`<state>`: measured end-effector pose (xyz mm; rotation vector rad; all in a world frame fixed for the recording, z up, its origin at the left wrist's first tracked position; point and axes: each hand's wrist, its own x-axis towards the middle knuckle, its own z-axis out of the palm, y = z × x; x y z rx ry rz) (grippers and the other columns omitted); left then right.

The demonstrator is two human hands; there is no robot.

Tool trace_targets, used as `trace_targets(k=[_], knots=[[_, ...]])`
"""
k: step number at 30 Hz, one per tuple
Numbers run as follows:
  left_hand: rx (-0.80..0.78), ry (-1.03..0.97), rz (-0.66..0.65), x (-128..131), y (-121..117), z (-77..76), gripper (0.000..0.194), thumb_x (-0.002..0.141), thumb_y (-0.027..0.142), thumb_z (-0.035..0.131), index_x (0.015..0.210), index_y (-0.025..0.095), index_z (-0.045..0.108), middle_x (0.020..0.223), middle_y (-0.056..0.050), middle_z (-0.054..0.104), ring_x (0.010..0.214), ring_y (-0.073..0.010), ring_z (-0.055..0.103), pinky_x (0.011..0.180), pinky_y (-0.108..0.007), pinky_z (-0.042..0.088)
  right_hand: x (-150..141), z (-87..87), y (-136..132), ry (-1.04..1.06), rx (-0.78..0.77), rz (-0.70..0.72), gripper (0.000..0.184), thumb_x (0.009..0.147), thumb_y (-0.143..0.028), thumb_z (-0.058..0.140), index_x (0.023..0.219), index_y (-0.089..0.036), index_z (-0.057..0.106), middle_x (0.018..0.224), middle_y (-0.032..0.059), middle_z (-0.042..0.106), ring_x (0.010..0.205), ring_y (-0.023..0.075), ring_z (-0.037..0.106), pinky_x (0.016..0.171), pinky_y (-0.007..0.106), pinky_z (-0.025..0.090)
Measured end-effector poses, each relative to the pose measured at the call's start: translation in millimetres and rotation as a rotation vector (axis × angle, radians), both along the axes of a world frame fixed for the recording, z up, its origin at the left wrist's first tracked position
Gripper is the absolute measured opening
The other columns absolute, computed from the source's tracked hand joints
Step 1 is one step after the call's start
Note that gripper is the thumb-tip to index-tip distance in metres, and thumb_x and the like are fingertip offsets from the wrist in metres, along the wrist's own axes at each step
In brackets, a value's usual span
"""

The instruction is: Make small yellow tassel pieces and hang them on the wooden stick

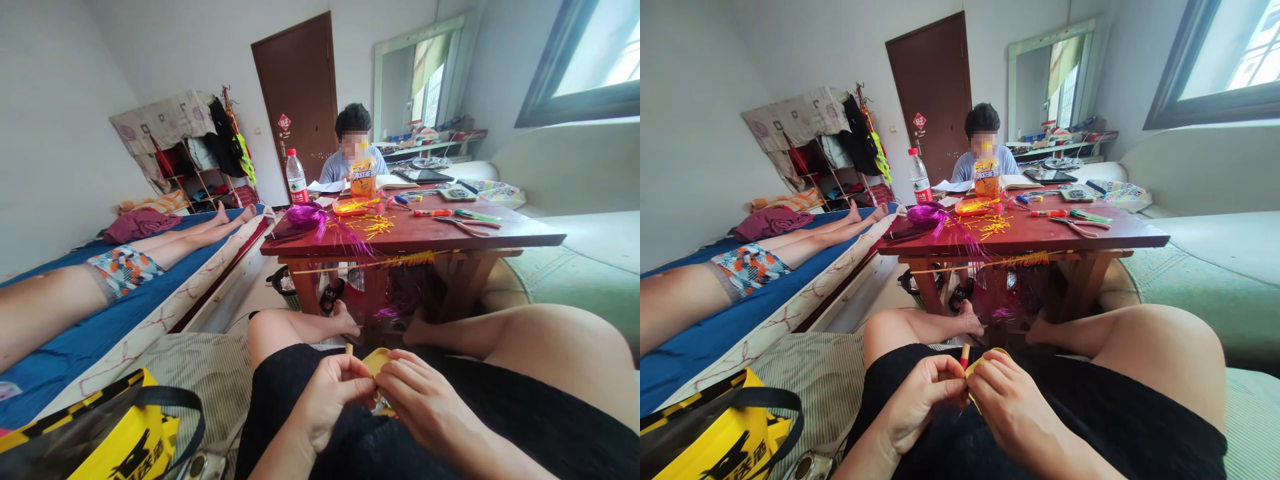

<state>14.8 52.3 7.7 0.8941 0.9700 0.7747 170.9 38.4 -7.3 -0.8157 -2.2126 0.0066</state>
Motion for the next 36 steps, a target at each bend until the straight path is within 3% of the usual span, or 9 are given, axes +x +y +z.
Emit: trace_targets(k=[2,6,10,15,21,36], knots=[[0.073,0.062,0.044,1.1,0.0,-1.2,0.023,0.055,0.025,0.075,0.063,0.013,0.057,0.060,0.002,0.054,0.058,-0.0098,0.049,0.060,-0.022,0.039,-0.4,1.1,-1.6,0.026,-0.120,-0.004,0.026,0.087,-0.011,0.034,0.075,-0.018,0.056,0.067,0.0030,0.060,0.063,0.0149,0.055,0.070,0.030,0.047],[0.368,0.224,0.131,3.4,-1.5,-5.5,0.014,0.066,0.024,0.066,0.067,0.014,0.055,0.067,0.001,0.052,0.065,-0.0112,0.047,0.063,-0.021,0.037,0.5,3.3,-3.3,0.108,-0.499,-0.037,0.020,0.084,-0.016,0.042,0.070,-0.018,0.057,0.068,0.0036,0.061,0.065,0.0158,0.055,0.059,0.025,0.045],[0.574,0.478,0.050,1.3,-5.3,-4.6,0.017,0.080,0.032,0.051,0.077,0.016,0.056,0.074,-0.002,0.056,0.067,-0.0136,0.048,0.063,-0.024,0.037,2.8,5.0,-2.3,0.199,-0.715,-0.072,0.019,0.082,-0.019,0.045,0.066,-0.017,0.056,0.066,0.0019,0.060,0.060,0.0143,0.054,0.056,0.024,0.041],[0.757,0.763,-0.082,1.3,-11.3,0.2,0.021,0.082,0.026,0.047,0.065,0.018,0.056,0.067,-0.002,0.056,0.068,-0.0167,0.049,0.064,-0.026,0.035,1.9,6.1,-1.6,0.238,-0.762,-0.064,0.018,0.079,-0.020,0.047,0.065,-0.017,0.057,0.065,0.0017,0.060,0.060,0.0150,0.053,0.058,0.024,0.040],[0.962,0.801,0.001,5.8,-14.7,-3.7,0.021,0.085,0.020,0.042,0.066,0.019,0.052,0.069,-0.004,0.056,0.070,-0.0177,0.050,0.068,-0.027,0.036,-2.2,6.2,-1.8,0.238,-0.784,-0.125,0.017,0.080,-0.021,0.046,0.069,-0.017,0.059,0.068,0.0026,0.062,0.063,0.0158,0.054,0.060,0.025,0.040],[1.227,0.881,0.043,0.0,-13.4,-9.8,0.021,0.086,0.013,0.038,0.069,0.019,0.050,0.069,-0.004,0.055,0.070,-0.0169,0.049,0.066,-0.027,0.039,-10.7,7.2,-1.8,0.243,-0.790,-0.182,0.023,0.081,-0.024,0.043,0.062,-0.017,0.054,0.064,0.0027,0.059,0.061,0.0160,0.051,0.056,0.024,0.037]])
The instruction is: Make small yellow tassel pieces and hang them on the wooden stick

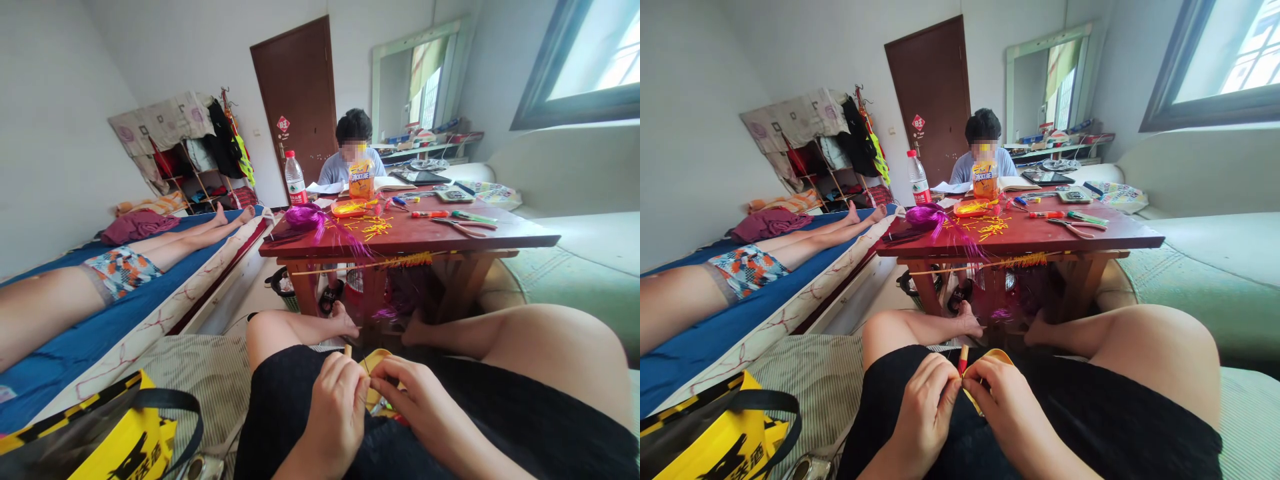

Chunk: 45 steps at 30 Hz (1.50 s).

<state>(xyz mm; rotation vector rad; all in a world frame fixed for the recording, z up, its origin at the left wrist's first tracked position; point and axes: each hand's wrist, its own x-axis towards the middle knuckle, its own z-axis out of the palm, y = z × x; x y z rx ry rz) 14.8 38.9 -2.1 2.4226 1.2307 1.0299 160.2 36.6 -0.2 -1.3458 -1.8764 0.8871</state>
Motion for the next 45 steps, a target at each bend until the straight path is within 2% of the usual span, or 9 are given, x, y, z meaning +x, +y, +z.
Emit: trace_targets(k=[12,16,21,23,26,28,32,37,45], knots=[[0.156,0.071,-0.001,-0.7,4.8,-9.2,0.021,0.087,0.012,0.034,0.071,0.017,0.046,0.069,-0.003,0.053,0.069,-0.0165,0.048,0.065,-0.028,0.042,-4.0,-3.9,2.5,0.053,-0.017,-0.014,0.023,0.080,-0.027,0.042,0.061,-0.018,0.051,0.063,0.0026,0.055,0.061,0.0171,0.049,0.057,0.026,0.035],[0.133,0.088,0.053,-1.0,4.3,1.5,0.019,0.086,0.012,0.036,0.071,0.018,0.048,0.069,-0.003,0.054,0.069,-0.0165,0.050,0.064,-0.029,0.042,-3.6,-6.4,1.9,0.158,-0.015,-0.012,0.024,0.082,-0.029,0.042,0.062,-0.018,0.050,0.063,0.0007,0.051,0.061,0.0158,0.046,0.057,0.026,0.035],[0.307,-0.082,0.135,-7.2,-21.9,16.2,0.012,0.082,0.016,0.044,0.089,0.019,0.053,0.083,-0.007,0.058,0.080,-0.0199,0.053,0.075,-0.034,0.040,1.6,-11.2,0.0,0.399,-0.048,-0.014,0.027,0.082,-0.036,0.047,0.066,-0.017,0.056,0.070,0.0013,0.049,0.066,0.0154,0.045,0.060,0.026,0.037],[0.152,-0.138,0.041,-6.7,-29.6,9.9,0.012,0.082,0.017,0.046,0.076,0.020,0.055,0.069,-0.002,0.057,0.066,-0.0163,0.051,0.068,-0.030,0.040,1.9,-13.4,-0.5,0.513,-0.082,-0.019,0.028,0.080,-0.039,0.051,0.066,-0.016,0.059,0.075,0.0022,0.048,0.069,0.0156,0.045,0.061,0.026,0.038],[-0.483,-0.378,0.006,0.2,-25.9,-8.1,0.018,0.085,0.029,0.043,0.080,0.018,0.057,0.069,-0.001,0.056,0.064,-0.0137,0.051,0.060,-0.024,0.040,-0.5,-16.3,-1.1,0.657,-0.150,-0.029,0.031,0.074,-0.043,0.058,0.060,-0.016,0.061,0.071,0.0009,0.045,0.067,0.0145,0.044,0.060,0.025,0.038],[-0.781,-0.607,-0.034,6.6,-17.5,-18.6,0.025,0.084,0.039,0.045,0.086,0.017,0.056,0.072,-0.001,0.054,0.067,-0.0127,0.049,0.062,-0.023,0.039,-3.3,-18.2,-2.0,0.758,-0.232,-0.004,0.031,0.071,-0.044,0.062,0.059,-0.016,0.062,0.065,-0.0006,0.046,0.062,0.0129,0.044,0.059,0.024,0.038],[-0.936,-0.905,-0.180,17.1,-6.5,-26.5,0.031,0.077,0.044,0.056,0.070,0.014,0.053,0.061,0.003,0.043,0.057,-0.0084,0.038,0.057,-0.021,0.032,-9.1,-21.0,-6.2,0.963,-0.393,-0.011,0.030,0.066,-0.044,0.068,0.058,-0.016,0.062,0.055,-0.0028,0.048,0.052,0.0092,0.044,0.053,0.021,0.037],[-0.791,-0.854,-0.204,18.7,-12.7,-18.5,0.032,0.077,0.041,0.056,0.060,0.015,0.048,0.055,0.004,0.039,0.053,-0.0081,0.033,0.053,-0.021,0.029,-16.8,-16.7,-15.6,1.165,-0.438,-0.179,0.026,0.055,-0.039,0.078,0.061,-0.016,0.067,0.059,-0.0005,0.058,0.058,0.0110,0.049,0.059,0.022,0.041],[0.011,-0.323,-0.156,10.5,-19.4,-7.2,0.015,0.081,0.017,0.048,0.066,0.017,0.050,0.064,-0.002,0.052,0.060,-0.0122,0.050,0.056,-0.020,0.038,-21.6,-9.5,-21.0,1.322,-0.595,-0.120,0.019,0.057,-0.029,0.078,0.067,-0.016,0.070,0.064,0.0002,0.061,0.060,0.0090,0.051,0.060,0.018,0.041]])
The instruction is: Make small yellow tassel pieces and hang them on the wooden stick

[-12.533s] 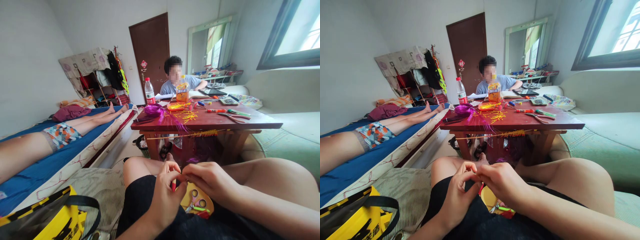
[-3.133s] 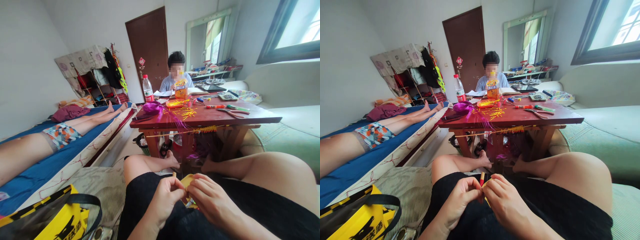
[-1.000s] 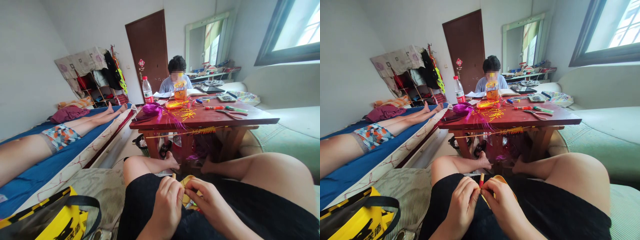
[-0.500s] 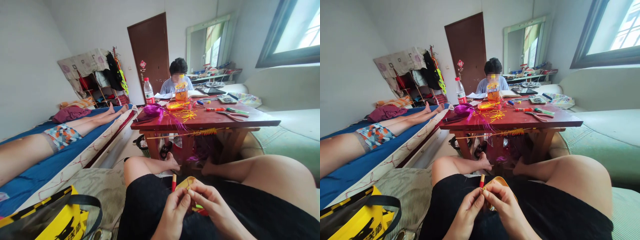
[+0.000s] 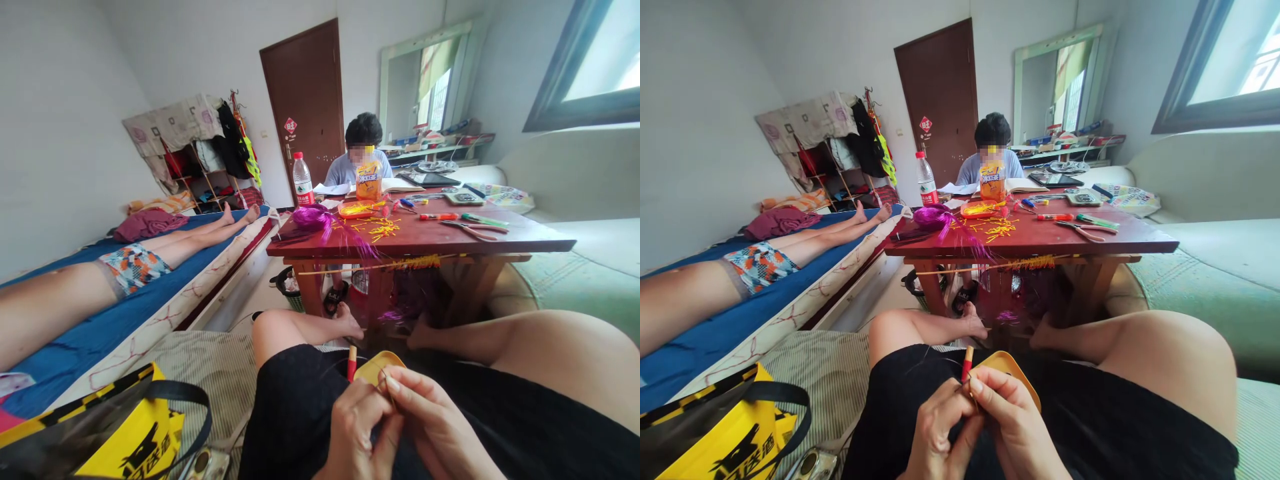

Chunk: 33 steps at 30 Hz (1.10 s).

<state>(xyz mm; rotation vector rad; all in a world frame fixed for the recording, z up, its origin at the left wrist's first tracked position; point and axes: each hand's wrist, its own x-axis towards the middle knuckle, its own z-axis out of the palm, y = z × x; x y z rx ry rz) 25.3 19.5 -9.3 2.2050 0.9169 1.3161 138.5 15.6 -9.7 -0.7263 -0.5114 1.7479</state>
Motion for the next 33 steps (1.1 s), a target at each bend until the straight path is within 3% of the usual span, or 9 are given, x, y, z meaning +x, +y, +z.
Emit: trace_targets(k=[4,7,10,13,15,17,20,27,33], knots=[[-0.018,0.074,0.006,-0.8,4.4,-0.1,0.017,0.083,0.021,0.045,0.068,0.018,0.053,0.067,-0.003,0.058,0.063,-0.0142,0.054,0.058,-0.022,0.042,4.2,-4.6,6.5,-0.244,0.181,-0.063,0.022,0.065,-0.038,0.072,0.066,-0.017,0.067,0.064,0.0002,0.058,0.060,0.0110,0.051,0.059,0.020,0.043],[-0.158,0.170,0.070,-3.7,-0.4,9.1,0.014,0.083,0.029,0.048,0.079,0.018,0.056,0.071,-0.004,0.062,0.064,-0.0162,0.056,0.058,-0.024,0.043,17.0,-3.4,14.1,-0.749,0.580,-0.227,0.017,0.077,-0.031,0.059,0.068,-0.018,0.065,0.065,0.0013,0.056,0.058,0.0130,0.052,0.053,0.022,0.043],[-0.163,0.230,0.060,-10.7,-9.8,26.6,0.016,0.081,0.033,0.051,0.075,0.020,0.058,0.062,-0.002,0.060,0.056,-0.0147,0.053,0.055,-0.023,0.040,32.0,3.5,16.6,-1.216,1.031,-0.496,0.013,0.081,-0.018,0.052,0.079,-0.019,0.065,0.068,0.0037,0.061,0.059,0.0146,0.055,0.055,0.024,0.046],[-0.206,0.207,0.174,-16.5,-7.3,42.9,0.027,0.085,0.030,0.041,0.065,0.019,0.055,0.063,-0.003,0.058,0.064,-0.0162,0.052,0.062,-0.026,0.038,39.6,10.4,13.7,-1.476,1.343,-0.672,0.016,0.082,-0.012,0.049,0.083,-0.019,0.064,0.065,0.0037,0.065,0.055,0.0142,0.055,0.054,0.026,0.045],[-0.404,0.237,0.196,-16.7,3.5,48.0,0.031,0.086,0.031,0.038,0.064,0.017,0.055,0.068,-0.004,0.058,0.069,-0.0175,0.052,0.064,-0.027,0.037,40.1,11.7,11.6,-1.557,1.458,-0.672,0.018,0.084,-0.011,0.046,0.085,-0.018,0.063,0.063,0.0035,0.065,0.053,0.0135,0.055,0.052,0.026,0.043],[-0.631,0.252,0.053,-14.3,16.5,48.5,0.035,0.086,0.035,0.034,0.064,0.016,0.054,0.066,-0.002,0.056,0.067,-0.0161,0.051,0.063,-0.025,0.037,39.2,9.6,10.6,-1.595,1.532,-0.623,0.021,0.086,-0.011,0.041,0.085,-0.015,0.062,0.061,0.0037,0.065,0.052,0.0131,0.053,0.052,0.026,0.042],[-0.773,0.238,-0.079,-9.6,29.6,45.1,0.031,0.084,0.034,0.036,0.060,0.017,0.049,0.059,0.002,0.048,0.061,-0.0129,0.046,0.059,-0.023,0.034,38.5,3.1,10.7,-1.638,1.583,-0.524,0.026,0.088,-0.009,0.036,0.083,-0.012,0.062,0.062,0.0045,0.064,0.054,0.0132,0.051,0.054,0.026,0.041],[-0.846,0.181,-0.117,-8.0,32.5,36.8,0.014,0.074,0.020,0.044,0.061,0.016,0.048,0.057,0.004,0.048,0.056,-0.0104,0.042,0.055,-0.022,0.033,36.1,2.3,12.4,-1.651,1.575,-0.421,0.029,0.087,-0.007,0.036,0.076,-0.013,0.062,0.059,0.0033,0.058,0.055,0.0139,0.047,0.055,0.027,0.041],[-0.828,0.087,-0.125,-8.8,34.4,29.4,0.024,0.079,0.029,0.046,0.066,0.013,0.057,0.062,0.001,0.053,0.061,-0.0118,0.047,0.060,-0.023,0.035,35.0,6.1,13.5,-1.660,1.565,-0.429,0.031,0.087,-0.007,0.035,0.077,-0.013,0.063,0.061,0.0044,0.060,0.056,0.0142,0.048,0.056,0.026,0.042]])
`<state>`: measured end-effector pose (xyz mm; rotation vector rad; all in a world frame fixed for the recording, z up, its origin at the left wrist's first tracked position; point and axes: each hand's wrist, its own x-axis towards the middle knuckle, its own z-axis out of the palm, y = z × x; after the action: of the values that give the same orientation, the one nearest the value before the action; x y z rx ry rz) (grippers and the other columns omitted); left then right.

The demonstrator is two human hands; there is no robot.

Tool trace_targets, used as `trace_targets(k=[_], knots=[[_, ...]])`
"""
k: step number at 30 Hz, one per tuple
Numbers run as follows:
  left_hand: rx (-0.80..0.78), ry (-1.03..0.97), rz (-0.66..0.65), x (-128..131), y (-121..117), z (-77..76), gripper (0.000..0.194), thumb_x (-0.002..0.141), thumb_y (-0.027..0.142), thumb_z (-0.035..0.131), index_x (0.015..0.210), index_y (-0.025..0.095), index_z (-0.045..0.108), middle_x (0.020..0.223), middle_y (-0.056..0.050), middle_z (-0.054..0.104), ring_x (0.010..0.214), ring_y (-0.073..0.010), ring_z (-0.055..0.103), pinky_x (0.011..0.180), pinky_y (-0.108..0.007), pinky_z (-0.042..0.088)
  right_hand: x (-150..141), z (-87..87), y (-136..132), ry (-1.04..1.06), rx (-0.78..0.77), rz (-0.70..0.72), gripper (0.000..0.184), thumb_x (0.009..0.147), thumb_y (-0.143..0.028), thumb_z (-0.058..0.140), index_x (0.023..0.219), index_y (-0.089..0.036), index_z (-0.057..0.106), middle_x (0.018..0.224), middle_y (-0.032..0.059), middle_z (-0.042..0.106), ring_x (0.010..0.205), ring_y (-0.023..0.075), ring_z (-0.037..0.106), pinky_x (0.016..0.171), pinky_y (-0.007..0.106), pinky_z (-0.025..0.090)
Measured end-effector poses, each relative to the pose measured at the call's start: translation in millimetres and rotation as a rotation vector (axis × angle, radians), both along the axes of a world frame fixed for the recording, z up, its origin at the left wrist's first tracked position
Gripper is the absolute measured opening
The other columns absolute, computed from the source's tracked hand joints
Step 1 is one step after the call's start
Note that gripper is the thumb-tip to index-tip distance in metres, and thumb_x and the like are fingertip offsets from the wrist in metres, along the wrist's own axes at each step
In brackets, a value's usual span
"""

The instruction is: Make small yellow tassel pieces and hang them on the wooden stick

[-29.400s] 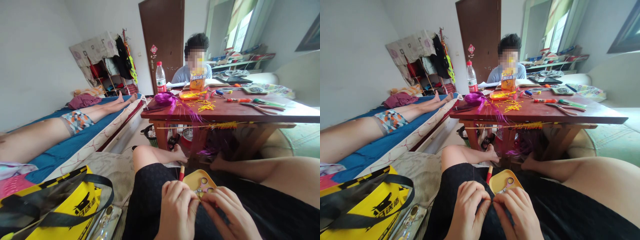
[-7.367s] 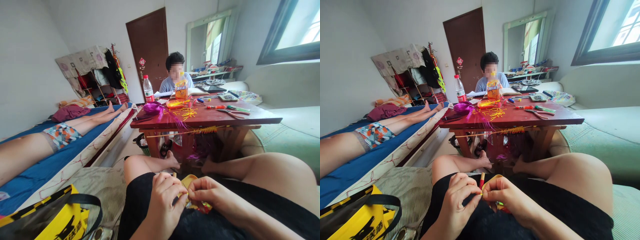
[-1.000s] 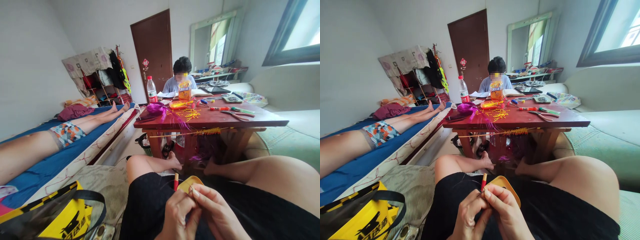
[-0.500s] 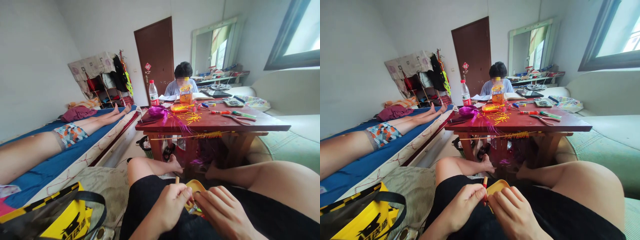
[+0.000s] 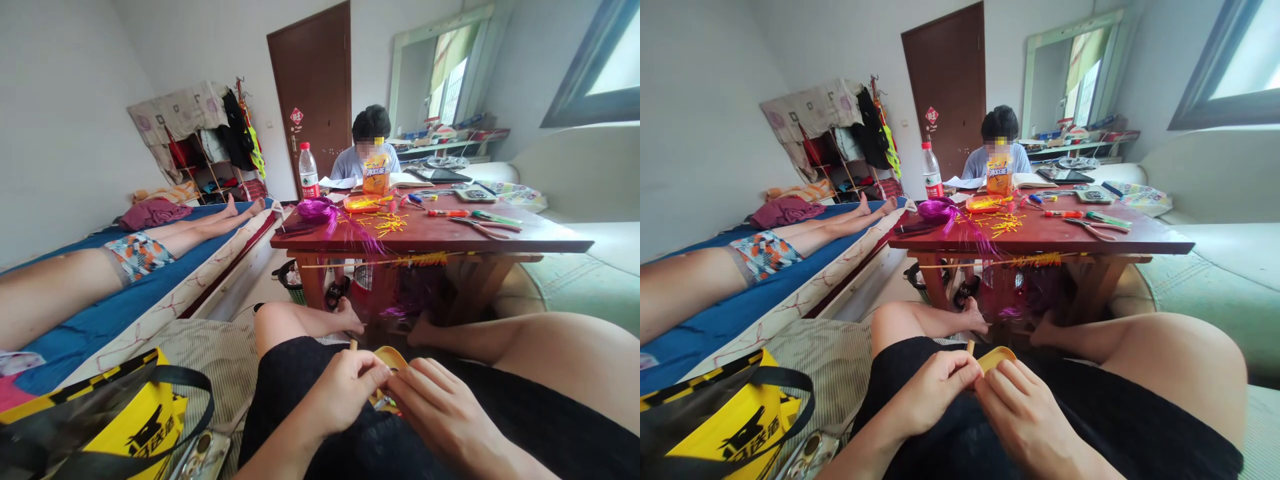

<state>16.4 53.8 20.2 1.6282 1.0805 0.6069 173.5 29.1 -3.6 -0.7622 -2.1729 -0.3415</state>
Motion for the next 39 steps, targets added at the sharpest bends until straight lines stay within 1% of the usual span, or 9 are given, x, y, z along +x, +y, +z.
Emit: trace_targets(k=[5,12,15,17,20,24,33,36,39], knots=[[-0.105,-0.153,0.139,2.8,-2.3,-4.4,0.017,0.071,0.027,0.061,0.067,0.011,0.060,0.062,0.000,0.055,0.059,-0.0120,0.047,0.060,-0.024,0.038,0.5,0.4,0.5,-0.021,-0.008,-0.028,0.032,0.086,-0.007,0.034,0.078,-0.015,0.063,0.059,0.0041,0.060,0.054,0.0143,0.049,0.054,0.026,0.044],[0.844,0.315,0.142,11.4,-19.0,-11.4,0.026,0.083,0.009,0.039,0.062,0.016,0.052,0.067,-0.004,0.054,0.069,-0.0164,0.047,0.066,-0.029,0.037,-1.1,2.8,-1.3,0.221,-0.562,0.112,0.026,0.087,-0.019,0.042,0.065,-0.018,0.057,0.062,0.0033,0.058,0.059,0.0143,0.052,0.053,0.024,0.043],[0.981,0.351,0.085,13.9,-20.8,-17.4,0.029,0.083,0.007,0.035,0.060,0.017,0.050,0.062,-0.003,0.052,0.065,-0.0160,0.045,0.067,-0.030,0.036,1.0,-5.4,-3.3,0.291,-0.709,0.153,0.027,0.087,-0.024,0.043,0.065,-0.018,0.057,0.062,0.0033,0.057,0.060,0.0149,0.053,0.053,0.024,0.042],[0.903,0.314,0.114,13.8,-19.2,-17.9,0.028,0.083,0.009,0.036,0.060,0.017,0.050,0.064,-0.003,0.053,0.067,-0.0162,0.046,0.068,-0.030,0.036,2.6,-9.2,-3.9,0.316,-0.769,0.156,0.028,0.087,-0.026,0.042,0.066,-0.018,0.058,0.063,0.0034,0.057,0.061,0.0154,0.053,0.055,0.025,0.043],[0.568,0.197,0.208,10.1,-16.6,-11.1,0.023,0.085,0.021,0.042,0.065,0.017,0.053,0.068,-0.003,0.055,0.069,-0.0158,0.049,0.065,-0.026,0.037,4.3,-8.2,-3.2,0.337,-0.798,0.120,0.027,0.088,-0.028,0.040,0.070,-0.019,0.059,0.066,0.0036,0.056,0.063,0.0159,0.053,0.056,0.026,0.043],[0.211,0.111,0.121,3.0,-21.0,0.4,0.031,0.087,0.034,0.039,0.065,0.017,0.051,0.061,0.002,0.048,0.059,-0.0122,0.043,0.055,-0.023,0.032,4.6,-2.3,-2.8,0.329,-0.714,0.099,0.025,0.088,-0.026,0.040,0.070,-0.021,0.057,0.066,0.0033,0.058,0.066,0.0173,0.053,0.059,0.028,0.044],[-0.112,-0.204,0.153,3.1,-27.7,-6.6,0.024,0.078,0.034,0.048,0.062,0.016,0.045,0.057,0.003,0.040,0.057,-0.0106,0.035,0.056,-0.023,0.030,0.7,-2.7,-10.0,0.487,-1.009,0.002,0.014,0.079,-0.028,0.055,0.070,-0.019,0.063,0.058,-0.0015,0.063,0.052,0.0134,0.057,0.049,0.021,0.043],[-0.154,-0.251,0.179,4.3,-27.8,-6.8,0.023,0.077,0.033,0.049,0.062,0.016,0.047,0.057,0.002,0.043,0.058,-0.0111,0.038,0.059,-0.023,0.031,0.5,-4.5,-12.9,0.477,-1.004,-0.006,0.017,0.081,-0.028,0.053,0.069,-0.020,0.062,0.057,-0.0015,0.063,0.052,0.0135,0.058,0.048,0.021,0.043],[-0.224,-0.317,0.197,5.6,-28.2,-5.8,0.022,0.075,0.032,0.051,0.061,0.015,0.048,0.056,0.002,0.045,0.057,-0.0110,0.040,0.060,-0.023,0.032,1.9,-3.8,-14.1,0.434,-0.794,-0.001,0.013,0.082,-0.023,0.052,0.073,-0.019,0.062,0.061,0.0001,0.064,0.053,0.0131,0.059,0.049,0.020,0.046]])
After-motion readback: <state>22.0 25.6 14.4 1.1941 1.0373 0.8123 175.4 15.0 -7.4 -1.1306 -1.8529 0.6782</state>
